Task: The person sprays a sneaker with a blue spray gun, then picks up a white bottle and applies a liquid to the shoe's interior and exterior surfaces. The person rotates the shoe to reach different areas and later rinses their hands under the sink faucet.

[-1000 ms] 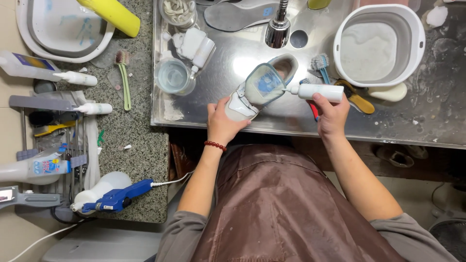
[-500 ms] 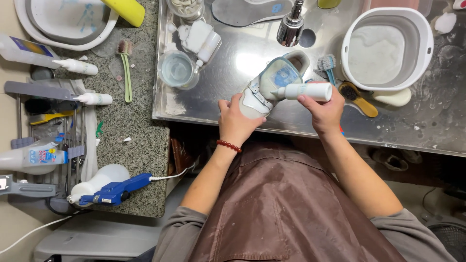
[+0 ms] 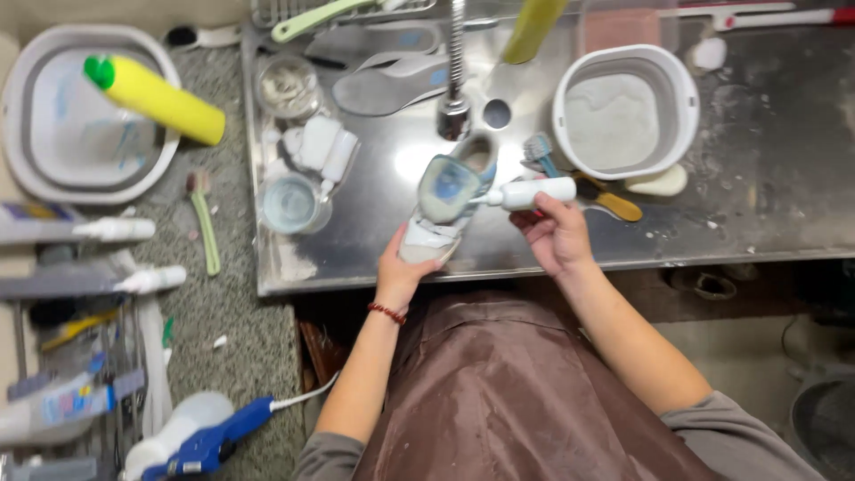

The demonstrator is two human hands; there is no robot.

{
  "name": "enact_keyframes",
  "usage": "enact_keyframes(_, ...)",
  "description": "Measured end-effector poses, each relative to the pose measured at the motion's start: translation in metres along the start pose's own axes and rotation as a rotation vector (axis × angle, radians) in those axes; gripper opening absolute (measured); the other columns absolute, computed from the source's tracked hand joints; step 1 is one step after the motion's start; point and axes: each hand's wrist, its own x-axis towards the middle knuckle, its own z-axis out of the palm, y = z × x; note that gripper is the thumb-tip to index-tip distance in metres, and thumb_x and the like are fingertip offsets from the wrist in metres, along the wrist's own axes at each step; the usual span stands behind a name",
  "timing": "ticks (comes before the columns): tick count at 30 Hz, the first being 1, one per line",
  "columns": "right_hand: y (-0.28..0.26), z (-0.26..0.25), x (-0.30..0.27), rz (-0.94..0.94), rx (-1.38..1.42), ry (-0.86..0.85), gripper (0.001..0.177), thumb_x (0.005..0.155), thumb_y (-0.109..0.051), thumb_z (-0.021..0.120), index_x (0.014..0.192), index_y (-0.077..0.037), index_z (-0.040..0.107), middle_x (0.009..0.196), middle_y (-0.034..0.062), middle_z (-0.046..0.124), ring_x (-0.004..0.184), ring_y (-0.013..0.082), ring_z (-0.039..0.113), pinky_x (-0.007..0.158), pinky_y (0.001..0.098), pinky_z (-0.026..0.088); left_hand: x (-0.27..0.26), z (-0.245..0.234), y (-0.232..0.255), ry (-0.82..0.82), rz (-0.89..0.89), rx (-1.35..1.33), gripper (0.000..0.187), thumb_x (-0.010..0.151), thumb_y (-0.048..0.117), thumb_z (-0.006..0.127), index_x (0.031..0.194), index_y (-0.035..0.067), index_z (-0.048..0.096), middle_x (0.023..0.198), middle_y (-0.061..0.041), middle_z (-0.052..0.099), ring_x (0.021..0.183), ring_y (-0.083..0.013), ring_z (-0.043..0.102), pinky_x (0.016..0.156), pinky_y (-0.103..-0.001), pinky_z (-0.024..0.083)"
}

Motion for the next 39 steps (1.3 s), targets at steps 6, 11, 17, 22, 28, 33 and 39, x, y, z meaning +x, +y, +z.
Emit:
enact_keyframes(6, -0.014, -0.014, -0.026, 0.022, 0.163, 0.059, 0.051, 0.089, -0.022, 0.069, 0.138, -0.017, 0.055, 0.116, 0.01, 0.068, 0.098, 0.0261, 0.067, 0.086, 0.0421, 0.054, 0.001, -0.024, -0.004, -0.115, -0.052, -0.402, 0.091, 0.073, -0.014, 0.073, 0.155, 0.001, 0.036, 0.141, -0.014, 0.058, 0.124, -0.0234, 0.06, 0.105, -0.036, 0.049)
enact_keyframes(11, -0.032, -0.067, -0.061, -0.106, 0.412, 0.084, 0.047, 0.092, -0.039, 0.07, 0.13, -0.012, 0.061, 0.108, 0.0119, 0.069, 0.089, 0.0263, 0.065, 0.08, 0.0408, 0.053, -0.027, -0.057, 0.021, -0.176, -0.065, -0.292, 0.091, 0.074, -0.014, 0.07, 0.157, 0.001, 0.036, 0.14, -0.016, 0.059, 0.123, -0.026, 0.06, 0.105, -0.038, 0.048)
enact_keyframes(17, -0.054, -0.152, -0.121, -0.293, 0.58, 0.165, 0.049, 0.094, -0.047, 0.068, 0.123, -0.008, 0.065, 0.101, 0.0094, 0.069, 0.082, 0.0243, 0.059, 0.072, 0.0358, 0.047, -0.028, -0.017, 0.042, -0.345, -0.077, -0.231, 0.096, 0.069, -0.015, 0.069, 0.157, 0.001, 0.033, 0.138, -0.018, 0.059, 0.122, -0.028, 0.062, 0.104, -0.042, 0.048)
enact_keyframes(22, -0.088, -0.247, -0.159, -0.402, 0.621, 0.077, 0.049, 0.101, -0.05, 0.065, 0.12, -0.005, 0.065, 0.098, 0.0097, 0.066, 0.083, 0.024, 0.057, 0.073, 0.0354, 0.046, -0.02, 0.169, 0.065, -0.523, -0.033, -0.301, 0.097, 0.074, -0.014, 0.072, 0.16, 0.003, 0.032, 0.127, -0.016, 0.061, 0.108, -0.0237, 0.064, 0.097, -0.038, 0.053)
enact_keyframes(28, -0.139, -0.323, -0.201, -0.47, 0.588, 0.173, 0.042, 0.099, -0.041, 0.062, 0.122, -0.007, 0.064, 0.108, 0.0109, 0.066, 0.082, 0.0241, 0.056, 0.07, 0.0358, 0.045, 0.033, 0.442, 0.038, -0.515, 0.003, -0.38, 0.095, 0.074, -0.009, 0.076, 0.157, 0.004, 0.032, 0.12, -0.015, 0.065, 0.099, -0.0225, 0.068, 0.087, -0.035, 0.057)
enact_keyframes(33, -0.169, -0.36, -0.231, -0.472, 0.432, 0.238, 0.054, 0.086, -0.027, 0.068, 0.135, -0.006, 0.058, 0.11, 0.0129, 0.064, 0.098, 0.0261, 0.06, 0.084, 0.0406, 0.049, 0.11, 0.605, -0.028, -0.23, 0.263, -0.285, 0.098, 0.071, -0.003, 0.086, 0.157, -0.003, 0.039, 0.134, -0.019, 0.064, 0.113, -0.0268, 0.066, 0.096, -0.036, 0.054)
enact_keyframes(39, -0.181, -0.386, -0.259, -0.512, 0.288, 0.287, 0.054, 0.084, -0.02, 0.072, 0.134, -0.005, 0.055, 0.12, 0.0169, 0.065, 0.107, 0.028, 0.061, 0.09, 0.045, 0.049, 0.055, 0.658, 0.072, -0.379, 0.038, 0.1, 0.111, 0.067, 0.001, 0.082, 0.159, 0.009, 0.019, 0.141, -0.013, 0.053, 0.118, -0.0261, 0.058, 0.084, -0.046, 0.058)
